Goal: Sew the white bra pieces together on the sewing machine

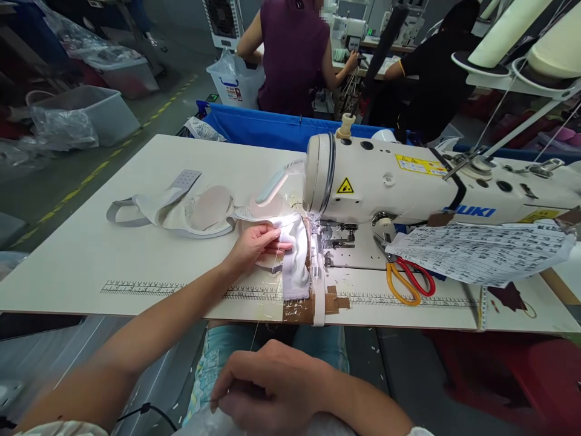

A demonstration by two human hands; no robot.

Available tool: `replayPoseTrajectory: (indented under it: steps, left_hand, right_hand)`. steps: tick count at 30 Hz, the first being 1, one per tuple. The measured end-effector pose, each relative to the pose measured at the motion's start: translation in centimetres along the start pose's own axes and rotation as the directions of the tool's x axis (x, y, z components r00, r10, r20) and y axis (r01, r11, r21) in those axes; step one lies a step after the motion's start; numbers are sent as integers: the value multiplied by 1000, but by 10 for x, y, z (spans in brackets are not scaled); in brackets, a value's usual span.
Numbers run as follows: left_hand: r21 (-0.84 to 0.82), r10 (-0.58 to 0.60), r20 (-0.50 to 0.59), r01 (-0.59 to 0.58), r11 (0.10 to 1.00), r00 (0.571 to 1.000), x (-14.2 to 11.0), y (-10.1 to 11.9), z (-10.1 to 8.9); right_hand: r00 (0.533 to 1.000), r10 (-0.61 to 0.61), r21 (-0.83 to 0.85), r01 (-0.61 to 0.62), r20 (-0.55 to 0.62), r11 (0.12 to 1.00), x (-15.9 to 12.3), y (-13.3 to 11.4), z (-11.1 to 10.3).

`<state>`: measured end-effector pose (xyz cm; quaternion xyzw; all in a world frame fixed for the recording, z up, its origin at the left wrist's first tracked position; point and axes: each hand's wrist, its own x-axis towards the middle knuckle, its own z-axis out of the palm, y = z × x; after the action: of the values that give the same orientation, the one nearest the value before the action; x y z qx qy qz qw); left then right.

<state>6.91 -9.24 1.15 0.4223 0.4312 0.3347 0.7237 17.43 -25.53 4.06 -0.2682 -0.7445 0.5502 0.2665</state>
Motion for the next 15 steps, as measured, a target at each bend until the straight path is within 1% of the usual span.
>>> replayPoseTrajectory:
  steps: [3,7,9,11,15]
  left_hand:
    - [-6,-12,8,12,1000,1000,0,-1,0]
    - [-6,-27,35,27,1000,999,0,-1,-1]
    - [-5,-26,54,26,1000,998,1,-2,-1]
    - [-2,-24,65,25,1000,998,1,-2,-2]
    - [4,-26,76,26,1000,997,2,-4,-3]
  right_hand:
    - [997,12,-27,-14,-73,1000,-2,-2,-6]
    - [984,18,-113,-39,-177,993,-4,-6,-13]
    - [978,13,-122,-39,-207,992,-6,-8,-15]
    - [978,4,-80,-21,-207,997,-7,-11,-16]
    - [986,-10,29,15,-166,999,-9,-13,-14]
